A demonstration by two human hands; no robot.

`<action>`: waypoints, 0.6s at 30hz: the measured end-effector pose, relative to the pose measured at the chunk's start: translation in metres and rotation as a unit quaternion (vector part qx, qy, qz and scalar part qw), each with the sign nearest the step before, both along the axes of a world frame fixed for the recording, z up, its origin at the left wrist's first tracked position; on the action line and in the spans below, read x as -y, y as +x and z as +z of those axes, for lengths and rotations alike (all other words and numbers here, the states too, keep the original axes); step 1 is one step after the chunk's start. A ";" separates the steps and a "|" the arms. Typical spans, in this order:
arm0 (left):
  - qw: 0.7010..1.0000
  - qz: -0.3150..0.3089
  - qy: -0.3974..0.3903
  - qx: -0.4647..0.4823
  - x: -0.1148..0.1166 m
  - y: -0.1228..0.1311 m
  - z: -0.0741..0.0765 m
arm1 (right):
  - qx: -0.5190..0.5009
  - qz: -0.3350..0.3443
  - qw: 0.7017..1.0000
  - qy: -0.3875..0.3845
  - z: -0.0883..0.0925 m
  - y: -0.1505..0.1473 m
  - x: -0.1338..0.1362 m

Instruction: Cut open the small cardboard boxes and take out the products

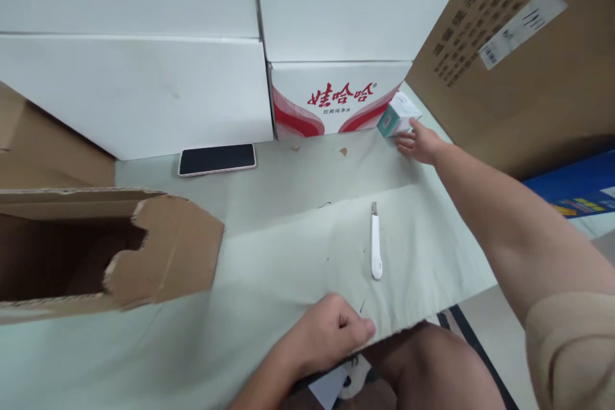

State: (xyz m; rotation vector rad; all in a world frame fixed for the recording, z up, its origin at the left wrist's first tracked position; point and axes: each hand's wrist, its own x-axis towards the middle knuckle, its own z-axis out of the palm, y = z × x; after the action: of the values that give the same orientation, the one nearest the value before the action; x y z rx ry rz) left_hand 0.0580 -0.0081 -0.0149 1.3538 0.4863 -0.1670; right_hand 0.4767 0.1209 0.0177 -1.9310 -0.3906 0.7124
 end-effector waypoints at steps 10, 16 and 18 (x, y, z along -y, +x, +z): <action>0.995 0.048 0.074 0.044 0.012 -0.021 0.005 | 0.025 0.305 0.952 -0.005 0.085 -0.228 0.010; 0.993 0.090 0.071 0.000 0.017 -0.045 0.015 | -0.088 0.465 0.876 -0.098 0.085 -0.385 0.015; 0.993 0.095 0.070 0.007 0.018 -0.052 0.018 | -0.098 0.460 0.871 -0.140 0.085 -0.402 0.015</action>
State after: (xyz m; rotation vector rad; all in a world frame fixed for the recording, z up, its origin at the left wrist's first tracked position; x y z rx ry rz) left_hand 0.0064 -0.0256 0.0031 1.4357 0.6211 0.0326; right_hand 0.0745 0.1062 0.1031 -1.8475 -1.1653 1.6395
